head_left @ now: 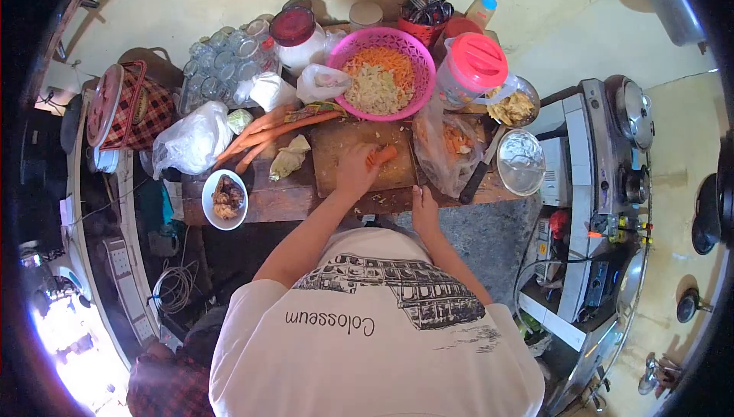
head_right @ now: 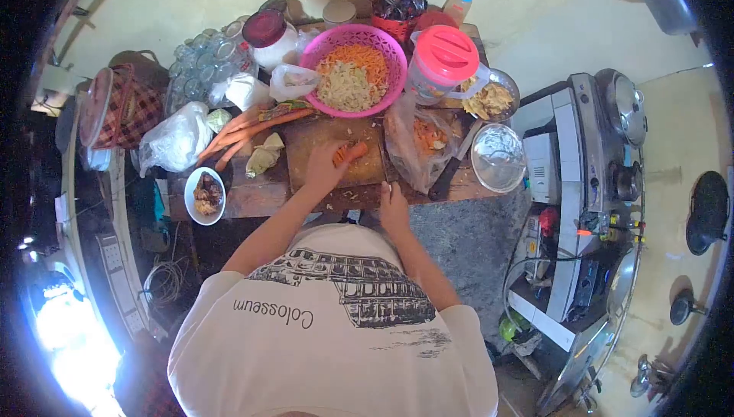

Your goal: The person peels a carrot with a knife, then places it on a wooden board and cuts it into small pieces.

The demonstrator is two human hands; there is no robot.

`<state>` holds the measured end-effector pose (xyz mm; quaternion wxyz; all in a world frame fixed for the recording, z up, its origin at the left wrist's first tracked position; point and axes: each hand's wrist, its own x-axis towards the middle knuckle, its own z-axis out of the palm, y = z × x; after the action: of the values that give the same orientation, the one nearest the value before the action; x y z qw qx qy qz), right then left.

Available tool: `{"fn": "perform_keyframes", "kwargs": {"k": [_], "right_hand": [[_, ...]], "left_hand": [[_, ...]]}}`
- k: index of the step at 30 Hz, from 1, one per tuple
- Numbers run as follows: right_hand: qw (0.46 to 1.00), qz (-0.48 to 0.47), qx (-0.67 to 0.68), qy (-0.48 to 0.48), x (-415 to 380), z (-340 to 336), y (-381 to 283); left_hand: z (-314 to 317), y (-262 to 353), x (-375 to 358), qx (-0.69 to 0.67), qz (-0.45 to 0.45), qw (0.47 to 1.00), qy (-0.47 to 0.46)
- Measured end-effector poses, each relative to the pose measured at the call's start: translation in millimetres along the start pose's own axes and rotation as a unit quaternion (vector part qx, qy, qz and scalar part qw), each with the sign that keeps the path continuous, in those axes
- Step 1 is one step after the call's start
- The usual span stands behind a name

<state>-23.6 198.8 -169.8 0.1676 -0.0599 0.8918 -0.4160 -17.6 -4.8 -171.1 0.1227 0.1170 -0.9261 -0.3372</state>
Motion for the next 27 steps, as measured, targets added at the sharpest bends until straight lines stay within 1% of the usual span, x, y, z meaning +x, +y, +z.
{"fn": "perform_keyframes", "kwargs": {"k": [2,5,7,8,9,10,11,12,13,14,17,19,20,23,25,27], "right_hand": [[1.000,0.000,0.004,0.003,-1.0,-1.0,4.6],[1.000,-0.007,0.000,0.030,-0.6,2.5,16.2],[0.999,-0.009,0.008,0.049,-4.2,-4.7,3.4],[0.999,-0.008,0.006,0.031,-5.4,-11.9,-3.7],[1.000,-0.008,0.004,0.013,-6.7,-19.9,-12.3],[1.000,-0.008,0.004,-0.006,-7.5,-25.9,-19.4],[1.000,-0.028,0.005,0.006,-7.2,-29.8,-23.3],[0.999,-0.049,0.006,0.017,-6.6,-33.5,-26.2],[0.997,-0.070,0.006,0.028,-6.6,-38.5,-33.6],[0.996,-0.080,0.020,0.029,-6.3,-45.4,-42.9],[0.990,-0.116,0.065,0.045,-4.7,-69.1,-80.6],[0.981,-0.145,0.103,0.071,-1.7,-75.9,-94.6],[0.981,-0.166,0.084,0.050,-1.0,-83.3,-104.1],[0.970,-0.242,0.035,-0.001,-1.3,-106.8,-131.7],[0.950,-0.313,0.011,-0.017,-1.6,-116.0,-144.1],[0.935,-0.352,-0.037,-0.008,-1.9,-120.8,-148.4]], "left_hand": [[9.2,5.7,8.9,0.024,0.066,0.997,-0.006],[13.4,11.0,21.4,0.052,0.069,0.990,-0.114],[24.6,-0.3,22.3,0.068,0.082,0.993,-0.056],[31.6,-6.4,23.3,0.076,0.090,0.993,-0.027],[32.1,-5.0,25.7,-0.082,0.021,0.995,-0.047],[30.7,-3.3,26.9,-0.236,-0.048,0.968,-0.065],[28.7,-2.3,26.9,-0.382,-0.116,0.913,-0.082],[21.0,2.9,26.2,-0.477,-0.160,0.858,-0.100],[7.6,13.2,25.4,-0.565,-0.201,0.791,-0.118],[-4.5,23.4,25.0,-0.646,-0.238,0.712,-0.134],[-27.2,44.6,22.1,-0.726,-0.297,0.603,-0.144],[-46.0,61.7,21.4,-0.745,-0.281,0.581,-0.171],[-54.5,69.9,21.5,-0.754,-0.272,0.569,-0.184],[-72.5,89.8,22.5,-0.747,-0.251,0.589,-0.178],[-84.5,101.5,22.9,-0.747,-0.244,0.591,-0.181],[-88.9,106.2,24.4,-0.745,-0.241,0.595,-0.181]]}}
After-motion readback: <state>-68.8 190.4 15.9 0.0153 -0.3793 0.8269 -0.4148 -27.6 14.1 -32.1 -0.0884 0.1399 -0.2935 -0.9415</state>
